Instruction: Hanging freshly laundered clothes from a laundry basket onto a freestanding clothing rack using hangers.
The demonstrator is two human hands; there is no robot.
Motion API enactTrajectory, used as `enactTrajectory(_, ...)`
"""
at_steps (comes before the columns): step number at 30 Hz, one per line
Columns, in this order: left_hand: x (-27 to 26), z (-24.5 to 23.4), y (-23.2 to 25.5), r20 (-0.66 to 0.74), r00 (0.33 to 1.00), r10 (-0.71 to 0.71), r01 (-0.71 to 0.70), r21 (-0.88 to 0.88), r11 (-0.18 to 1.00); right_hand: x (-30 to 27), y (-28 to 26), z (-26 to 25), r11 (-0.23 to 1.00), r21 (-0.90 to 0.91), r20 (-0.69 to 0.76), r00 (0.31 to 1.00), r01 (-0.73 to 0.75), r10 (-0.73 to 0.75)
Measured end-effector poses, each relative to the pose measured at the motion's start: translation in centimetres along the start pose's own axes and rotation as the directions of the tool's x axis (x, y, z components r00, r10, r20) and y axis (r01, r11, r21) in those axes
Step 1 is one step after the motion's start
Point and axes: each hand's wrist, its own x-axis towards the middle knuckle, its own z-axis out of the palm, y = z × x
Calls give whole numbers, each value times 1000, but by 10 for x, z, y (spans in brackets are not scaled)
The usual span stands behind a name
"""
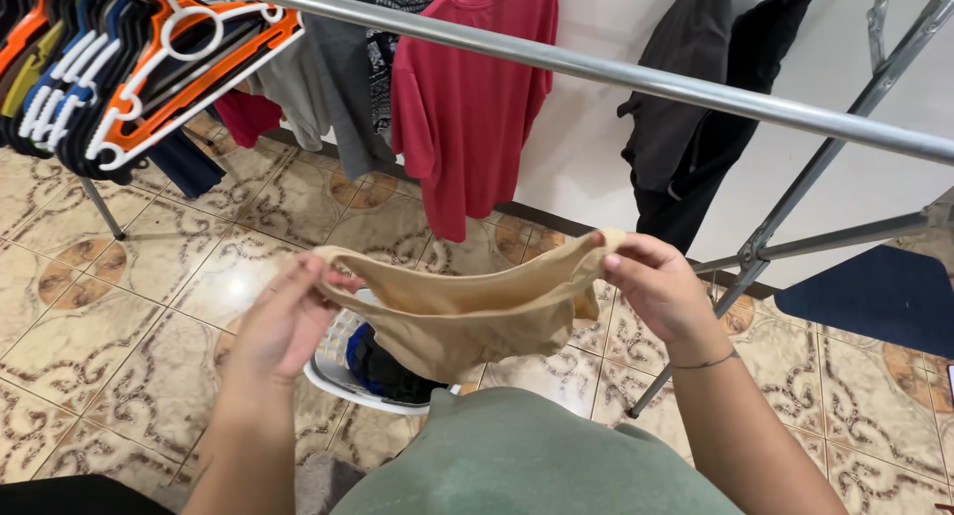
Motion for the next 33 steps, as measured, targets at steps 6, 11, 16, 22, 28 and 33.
enactTrajectory(6, -3, 49, -42, -121, 992, -31, 55, 202, 978, 0, -4, 10, 967, -250, -19, 999, -35, 32)
enactTrajectory(11, -16, 99, -43, -110, 992, -60, 99, 395, 913, 0, -6, 10, 904, -423, -47, 997, -69, 55)
enactTrajectory(16, -20, 94, -58, -127, 986, -106, 153, 454, 878, 2, -6, 5, 860, -472, -126, 980, -194, 152)
enactTrajectory(22, -23, 112, -61, -126, 984, -128, 170, 425, 889, 5, -7, 1, 873, -441, -29, 975, -210, 220)
enactTrajectory(28, -22, 120, -59, -111, 980, -167, 200, 448, 872, 11, -5, 5, 843, -464, -8, 952, -274, 305)
enactTrajectory(33, -25, 136, -39, -106, 988, -109, 147, 492, 858, 18, -11, 1, 857, -458, -89, 971, -237, 221)
